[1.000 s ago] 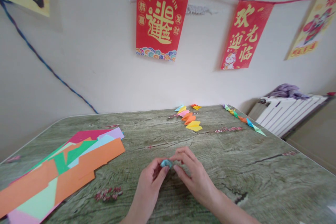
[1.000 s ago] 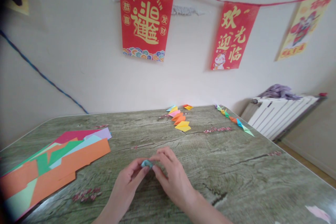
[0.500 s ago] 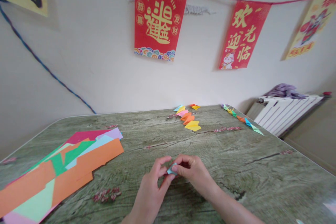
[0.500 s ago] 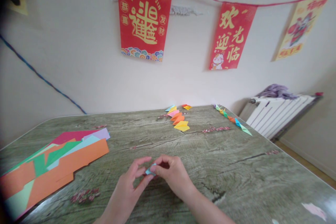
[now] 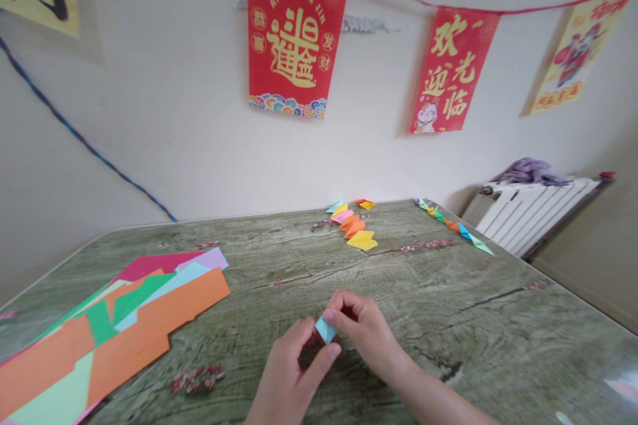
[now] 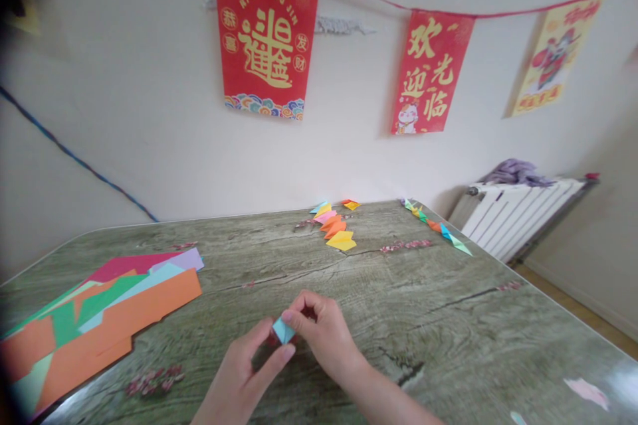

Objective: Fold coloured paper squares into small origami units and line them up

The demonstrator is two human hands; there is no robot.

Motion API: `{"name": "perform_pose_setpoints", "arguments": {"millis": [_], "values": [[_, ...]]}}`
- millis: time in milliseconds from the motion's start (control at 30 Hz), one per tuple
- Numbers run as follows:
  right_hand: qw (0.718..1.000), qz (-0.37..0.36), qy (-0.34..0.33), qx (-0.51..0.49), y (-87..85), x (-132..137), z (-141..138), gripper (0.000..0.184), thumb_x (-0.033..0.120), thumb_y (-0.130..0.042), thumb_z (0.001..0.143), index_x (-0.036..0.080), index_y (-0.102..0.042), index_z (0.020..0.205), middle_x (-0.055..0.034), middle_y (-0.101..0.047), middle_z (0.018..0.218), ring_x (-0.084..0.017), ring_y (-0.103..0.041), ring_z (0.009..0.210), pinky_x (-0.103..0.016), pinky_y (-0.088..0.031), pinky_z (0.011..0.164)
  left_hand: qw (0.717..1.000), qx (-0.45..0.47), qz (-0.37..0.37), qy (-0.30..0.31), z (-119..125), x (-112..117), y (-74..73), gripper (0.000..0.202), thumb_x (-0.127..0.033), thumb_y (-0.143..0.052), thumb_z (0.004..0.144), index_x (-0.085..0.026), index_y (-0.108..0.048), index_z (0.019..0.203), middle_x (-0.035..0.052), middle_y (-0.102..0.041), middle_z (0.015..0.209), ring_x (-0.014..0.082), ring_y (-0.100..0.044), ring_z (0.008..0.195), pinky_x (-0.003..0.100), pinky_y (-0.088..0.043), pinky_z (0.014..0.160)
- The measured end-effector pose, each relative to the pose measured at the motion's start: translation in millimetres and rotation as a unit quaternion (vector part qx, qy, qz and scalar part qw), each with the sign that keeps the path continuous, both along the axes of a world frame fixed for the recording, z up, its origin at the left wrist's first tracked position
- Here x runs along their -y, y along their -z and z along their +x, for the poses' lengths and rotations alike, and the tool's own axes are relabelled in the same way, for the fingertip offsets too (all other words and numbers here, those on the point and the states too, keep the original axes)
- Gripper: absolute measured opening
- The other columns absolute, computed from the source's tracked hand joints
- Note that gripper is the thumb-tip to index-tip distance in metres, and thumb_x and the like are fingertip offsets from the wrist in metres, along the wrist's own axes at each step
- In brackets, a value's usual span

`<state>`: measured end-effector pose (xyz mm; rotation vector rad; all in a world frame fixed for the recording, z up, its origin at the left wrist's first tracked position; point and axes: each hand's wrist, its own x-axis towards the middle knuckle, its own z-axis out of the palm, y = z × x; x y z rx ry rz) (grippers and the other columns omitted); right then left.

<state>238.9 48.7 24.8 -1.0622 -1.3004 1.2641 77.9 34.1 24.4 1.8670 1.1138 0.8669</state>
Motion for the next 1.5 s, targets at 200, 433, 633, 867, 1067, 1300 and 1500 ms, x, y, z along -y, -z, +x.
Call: {"name": "perform_pose_setpoints", "arguments": {"millis": [200, 433, 633, 867, 1067, 1300, 1500], "values": [[0.998, -0.026, -0.046, -0.043, -1.6, 2, -5, 0.041, 0.057, -0.07, 0.075, 0.019, -0.057, 0.07, 0.0022, -0.058, 0.065, -0.013, -0.051, 0.063, -0.025, -0.04, 0.064, 0.999, -0.002, 0.037, -0.009, 0, -2, -0.3, 0.028, -0.039, -0.051, 0.095, -0.022, -0.052, 0.071, -0.0021, -0.052, 0.073, 0.0176, -0.054, 0.072, 0.025, -0.041, 0.067], [0.994, -0.059, -0.004, -0.097, -3.4, 9, -10, 0.046, 0.053, -0.078, 0.068, 0.018, -0.05, 0.055, 0.0048, -0.049, 0.054, -0.011, -0.042, 0.057, -0.022, -0.034, 0.057, 0.987, -0.041, 0.155, 0.018, -2, -1, -0.2, 0.02, -0.026, -0.051, 0.094, -0.021, -0.056, 0.075, -0.0003, -0.055, 0.074, 0.019, -0.053, 0.074, 0.029, -0.039, 0.071], [0.992, -0.068, -0.023, -0.106, -0.5, 6, -9, 0.047, 0.053, -0.079, 0.067, 0.019, -0.048, 0.056, 0.0052, -0.048, 0.054, -0.01, -0.042, 0.055, -0.023, -0.034, 0.057, 0.994, -0.032, 0.101, 0.005, -3, -1, 5.5, 0.025, -0.032, -0.053, 0.093, -0.021, -0.051, 0.07, -0.0014, -0.054, 0.072, 0.0182, -0.054, 0.073, 0.028, -0.041, 0.069], [0.999, -0.026, 0.004, -0.026, 4.6, 3, -6, 0.045, 0.052, -0.078, 0.068, 0.019, -0.049, 0.059, 0.0055, -0.05, 0.056, -0.01, -0.042, 0.054, -0.022, -0.033, 0.054, 1.0, 0.001, 0.031, -0.004, 2, -1, 5.5, 0.023, -0.04, -0.059, 0.089, -0.022, -0.058, 0.075, -0.0008, -0.056, 0.075, 0.019, -0.055, 0.073, 0.026, -0.041, 0.066], [0.996, -0.022, -0.061, -0.066, 2.2, 7, -5, 0.031, 0.047, -0.072, 0.078, 0.019, -0.059, 0.075, 0.001, -0.064, 0.069, -0.015, -0.058, 0.068, -0.026, -0.043, 0.068, 0.998, 0.038, 0.007, -0.044, 0, -3, 1.4, 0.032, -0.041, -0.055, 0.091, -0.022, -0.049, 0.065, -0.0037, -0.049, 0.067, 0.0165, -0.051, 0.066, 0.025, -0.038, 0.063], [0.999, -0.034, -0.028, -0.009, 8.9, 1, -3, 0.034, 0.046, -0.074, 0.075, 0.018, -0.057, 0.066, 0.0045, -0.055, 0.06, -0.011, -0.045, 0.057, -0.023, -0.035, 0.057, 0.999, 0.019, 0.012, -0.044, -3, -6, 9.3, 0.031, -0.04, -0.056, 0.089, -0.022, -0.049, 0.064, -0.0035, -0.05, 0.066, 0.0171, -0.051, 0.067, 0.025, -0.038, 0.063], [0.998, -0.064, -0.021, 0.005, 16.5, -7, 2, 0.037, 0.05, -0.075, 0.071, 0.017, -0.059, 0.066, 0.0037, -0.056, 0.06, -0.011, -0.047, 0.056, -0.022, -0.036, 0.057, 0.998, 0.022, 0.041, -0.03, -7, -13, 16.3, 0.016, -0.035, -0.067, 0.082, -0.023, -0.06, 0.09, -0.0014, -0.06, 0.082, 0.0185, -0.057, 0.073, 0.026, -0.046, 0.068]]}}
